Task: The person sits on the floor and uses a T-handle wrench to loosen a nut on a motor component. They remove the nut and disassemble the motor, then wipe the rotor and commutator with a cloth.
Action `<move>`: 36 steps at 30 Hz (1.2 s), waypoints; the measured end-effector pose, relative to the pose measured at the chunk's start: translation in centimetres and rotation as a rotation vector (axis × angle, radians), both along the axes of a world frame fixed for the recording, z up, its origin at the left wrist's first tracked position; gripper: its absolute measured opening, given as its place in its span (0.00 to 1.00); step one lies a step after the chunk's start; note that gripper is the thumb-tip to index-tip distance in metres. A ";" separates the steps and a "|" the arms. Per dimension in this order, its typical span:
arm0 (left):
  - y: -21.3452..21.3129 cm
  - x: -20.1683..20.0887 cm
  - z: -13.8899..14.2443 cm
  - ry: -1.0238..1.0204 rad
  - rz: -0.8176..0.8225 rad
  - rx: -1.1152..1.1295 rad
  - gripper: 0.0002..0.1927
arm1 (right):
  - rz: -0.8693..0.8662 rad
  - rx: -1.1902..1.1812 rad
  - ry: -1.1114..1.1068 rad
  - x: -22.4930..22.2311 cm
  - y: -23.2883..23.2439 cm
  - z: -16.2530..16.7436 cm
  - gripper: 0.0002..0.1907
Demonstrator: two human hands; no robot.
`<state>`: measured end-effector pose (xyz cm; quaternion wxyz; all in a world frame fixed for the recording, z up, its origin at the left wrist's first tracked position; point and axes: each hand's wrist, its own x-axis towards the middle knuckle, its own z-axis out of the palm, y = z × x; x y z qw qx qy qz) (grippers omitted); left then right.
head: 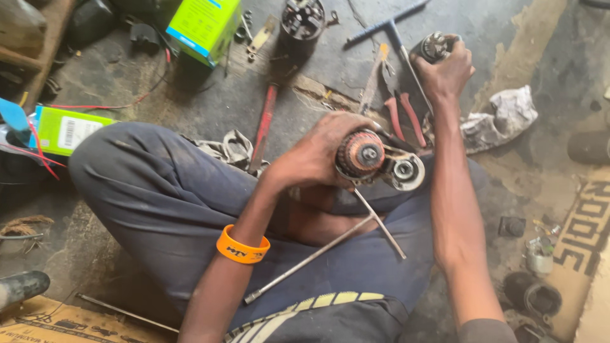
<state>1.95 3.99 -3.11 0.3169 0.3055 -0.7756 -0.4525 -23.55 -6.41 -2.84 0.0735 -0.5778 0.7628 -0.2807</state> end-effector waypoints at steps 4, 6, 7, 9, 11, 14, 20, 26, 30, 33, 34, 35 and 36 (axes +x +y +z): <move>0.1 -0.1 0.3 0.003 -0.014 0.009 0.52 | 0.132 -0.147 -0.184 -1.2 1.1 0.2 0.28; 0.0 0.0 0.5 0.010 -0.011 -0.006 0.51 | 0.163 -0.212 -0.401 -1.8 2.0 1.0 0.24; -0.1 0.0 0.5 0.015 -0.016 -0.010 0.52 | 0.183 -0.243 -0.510 -1.9 2.9 1.9 0.22; -0.2 0.0 0.6 0.025 -0.024 -0.006 0.52 | 0.196 -0.238 -0.837 -2.1 6.8 4.0 0.17; -0.2 0.0 0.5 0.034 -0.035 -0.031 0.50 | 0.280 -0.186 -0.922 -1.7 11.7 6.0 0.14; 0.0 0.0 0.5 -0.006 -0.028 0.002 0.50 | 0.451 -0.044 -0.810 -0.5 17.3 8.0 0.20; -0.1 0.1 0.7 0.000 -0.044 -0.024 0.50 | 0.556 0.005 -0.256 2.2 18.5 9.3 0.24; 0.2 0.0 0.2 0.013 -0.020 -0.013 0.52 | 0.634 -0.201 -0.541 1.8 17.9 8.1 0.11; 0.2 0.1 0.0 0.004 -0.021 0.040 0.49 | 0.477 -0.467 -1.499 0.6 17.0 7.1 0.08; 0.0 0.0 0.3 0.014 -0.042 -0.020 0.50 | 0.343 -0.350 -1.333 -0.8 12.9 6.3 0.03; -0.1 0.0 0.5 0.013 -0.036 -0.018 0.50 | 0.310 -0.216 -1.060 -1.2 10.8 5.7 0.05; 0.0 0.0 0.6 0.013 -0.029 -0.010 0.50 | 0.269 -0.079 -0.785 -1.4 9.0 4.8 0.08; 0.0 0.0 0.7 0.014 -0.023 -0.004 0.50 | 0.232 -0.068 -0.558 -1.2 7.1 3.5 0.09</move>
